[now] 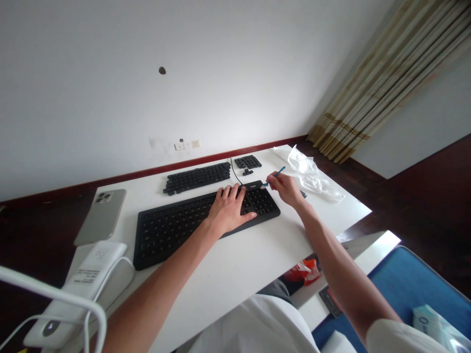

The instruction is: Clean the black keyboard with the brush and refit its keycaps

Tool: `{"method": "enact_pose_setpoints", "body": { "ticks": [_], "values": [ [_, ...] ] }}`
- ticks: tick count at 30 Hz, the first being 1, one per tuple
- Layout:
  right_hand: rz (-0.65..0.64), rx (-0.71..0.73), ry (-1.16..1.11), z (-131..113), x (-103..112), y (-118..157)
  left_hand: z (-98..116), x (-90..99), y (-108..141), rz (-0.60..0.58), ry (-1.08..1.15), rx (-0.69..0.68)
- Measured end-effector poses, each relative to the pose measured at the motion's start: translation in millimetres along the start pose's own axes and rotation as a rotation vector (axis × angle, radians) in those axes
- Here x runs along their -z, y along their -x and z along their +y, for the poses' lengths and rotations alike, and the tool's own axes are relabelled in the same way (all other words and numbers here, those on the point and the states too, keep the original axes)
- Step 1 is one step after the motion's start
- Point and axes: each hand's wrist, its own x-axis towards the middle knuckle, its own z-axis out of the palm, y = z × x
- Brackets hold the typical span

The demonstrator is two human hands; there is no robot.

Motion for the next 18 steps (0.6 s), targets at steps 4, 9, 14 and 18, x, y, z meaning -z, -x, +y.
{"method": "enact_pose_setpoints", "body": {
  "ticks": [4,9,14,18],
  "values": [
    [0.006,-0.011,0.018,0.7,0.2,0.3,0.3,0.5,-0.3,-0.008,0.0,0.0],
    [0.006,-0.005,0.063,-1.7,0.8,0.4,0.3,0.0,-0.2,-0.008,0.004,0.0],
    [-0.004,0.007,0.077,-5.3,0.5,1.3,0.0,-0.7,0.1,-0.006,-0.002,-0.004],
    [-0.031,0.027,0.099,-7.6,0.0,2.2,-0.6,-0.5,-0.2,0.0,0.0,-0.003]
  ]
}}
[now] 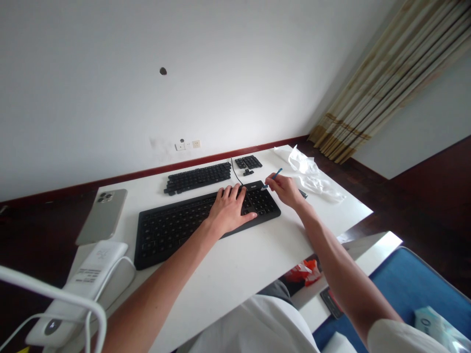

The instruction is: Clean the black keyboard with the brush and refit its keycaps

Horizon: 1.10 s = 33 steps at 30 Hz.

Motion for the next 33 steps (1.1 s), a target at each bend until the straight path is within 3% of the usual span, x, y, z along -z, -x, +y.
{"method": "enact_pose_setpoints", "body": {
  "ticks": [22,33],
  "values": [
    [0.06,-0.023,0.056,2.1,-0.7,-0.8,0.2,-0.4,-0.2,-0.014,0.007,0.002],
    [-0.044,-0.003,-0.081,3.9,0.3,-0.2,0.1,-0.4,-0.2,-0.002,0.002,0.001]
  ]
}}
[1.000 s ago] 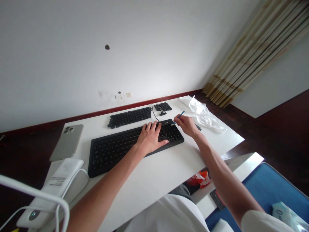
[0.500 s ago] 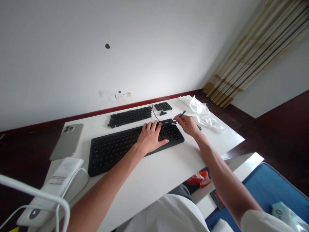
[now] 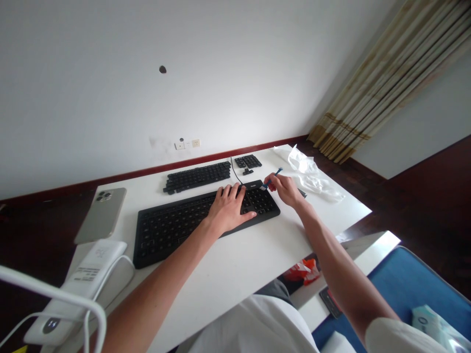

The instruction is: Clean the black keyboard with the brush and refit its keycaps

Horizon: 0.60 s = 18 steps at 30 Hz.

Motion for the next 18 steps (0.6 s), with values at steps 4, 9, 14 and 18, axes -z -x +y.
{"method": "enact_pose_setpoints", "body": {
  "ticks": [4,9,14,18],
  "values": [
    [0.001,-0.002,0.01,-0.6,0.8,1.6,-0.5,0.0,-0.5,-0.008,-0.005,0.0],
    [-0.025,-0.001,-0.038,4.3,1.6,0.8,-1.1,-1.1,-0.2,-0.001,-0.012,-0.006],
    [0.033,0.006,0.074,4.8,3.3,-1.3,-0.4,-2.1,0.0,-0.002,-0.018,-0.007],
    [0.105,0.081,0.184,1.3,3.1,-1.6,-0.7,-3.3,-0.6,-0.003,-0.023,-0.009]
  ]
}}
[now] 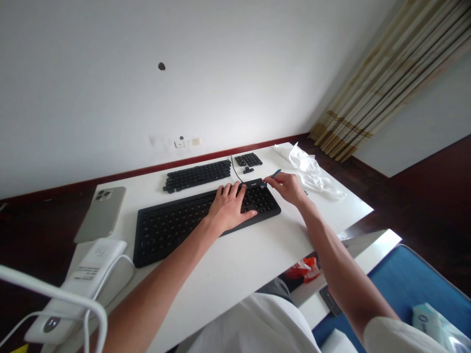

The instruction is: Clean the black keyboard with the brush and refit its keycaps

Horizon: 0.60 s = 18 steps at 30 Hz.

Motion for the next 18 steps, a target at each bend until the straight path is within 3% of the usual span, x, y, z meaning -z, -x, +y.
{"method": "enact_pose_setpoints", "body": {
  "ticks": [8,18],
  "values": [
    [-0.06,-0.001,-0.12,-4.1,-5.5,1.4,0.1,-0.3,0.0,-0.003,-0.005,0.007],
    [-0.029,0.058,-0.063,-8.7,-3.8,0.0,0.4,2.1,0.1,-0.004,0.007,0.004]
  ]
}}
